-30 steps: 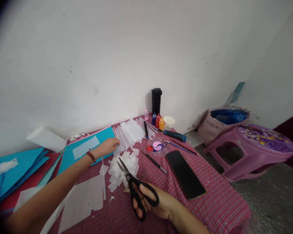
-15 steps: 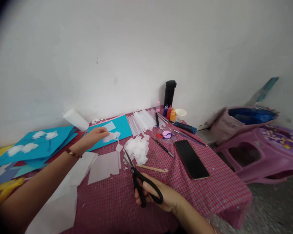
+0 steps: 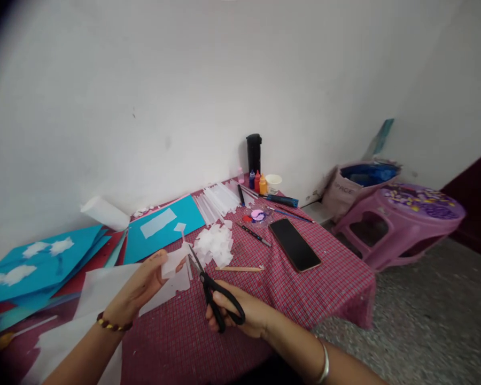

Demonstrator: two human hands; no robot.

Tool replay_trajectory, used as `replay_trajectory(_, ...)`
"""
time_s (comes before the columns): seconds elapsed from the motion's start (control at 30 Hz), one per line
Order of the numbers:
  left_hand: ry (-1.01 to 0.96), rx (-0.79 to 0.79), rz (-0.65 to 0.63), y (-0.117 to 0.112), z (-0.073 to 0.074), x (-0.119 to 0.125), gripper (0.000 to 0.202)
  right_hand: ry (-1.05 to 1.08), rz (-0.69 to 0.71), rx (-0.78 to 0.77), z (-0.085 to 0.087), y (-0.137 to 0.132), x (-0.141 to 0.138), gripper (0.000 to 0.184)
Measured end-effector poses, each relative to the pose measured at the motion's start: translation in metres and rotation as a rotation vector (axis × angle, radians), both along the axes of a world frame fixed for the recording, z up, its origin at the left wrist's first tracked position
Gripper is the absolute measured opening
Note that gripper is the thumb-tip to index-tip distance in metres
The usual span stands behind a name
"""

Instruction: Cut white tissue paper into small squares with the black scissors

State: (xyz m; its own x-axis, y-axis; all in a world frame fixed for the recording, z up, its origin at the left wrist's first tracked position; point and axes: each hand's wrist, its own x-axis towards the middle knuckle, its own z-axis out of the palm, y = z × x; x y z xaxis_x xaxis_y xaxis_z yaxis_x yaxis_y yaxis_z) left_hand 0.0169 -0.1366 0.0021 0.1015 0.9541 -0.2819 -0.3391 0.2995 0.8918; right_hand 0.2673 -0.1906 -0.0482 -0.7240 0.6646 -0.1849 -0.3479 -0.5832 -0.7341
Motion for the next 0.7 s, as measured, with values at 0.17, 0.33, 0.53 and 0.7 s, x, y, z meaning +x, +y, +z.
replay_trajectory(0.17,-0.01,-0.019,-0.077,0.008,-0.006,0.0,0.025,-0.098,-0.03,0.12,0.008,0.015,-0.004,0.059)
replay_trajectory(0.33,-0.037,0.001,-0.121,0.02,-0.009,0.005,0.027,-0.212,-0.044,0.241,0.015,0.029,-0.004,0.063)
replay_trajectory(0.53,-0.026,0.035,-0.143,0.034,-0.014,0.008,0.024,-0.429,-0.119,0.469,0.019,0.036,-0.001,0.055)
replay_trajectory(0.7,0.006,0.047,-0.195,0.047,-0.02,0.008,0.025,-0.333,-0.118,0.378,0.016,0.041,0.002,0.057)
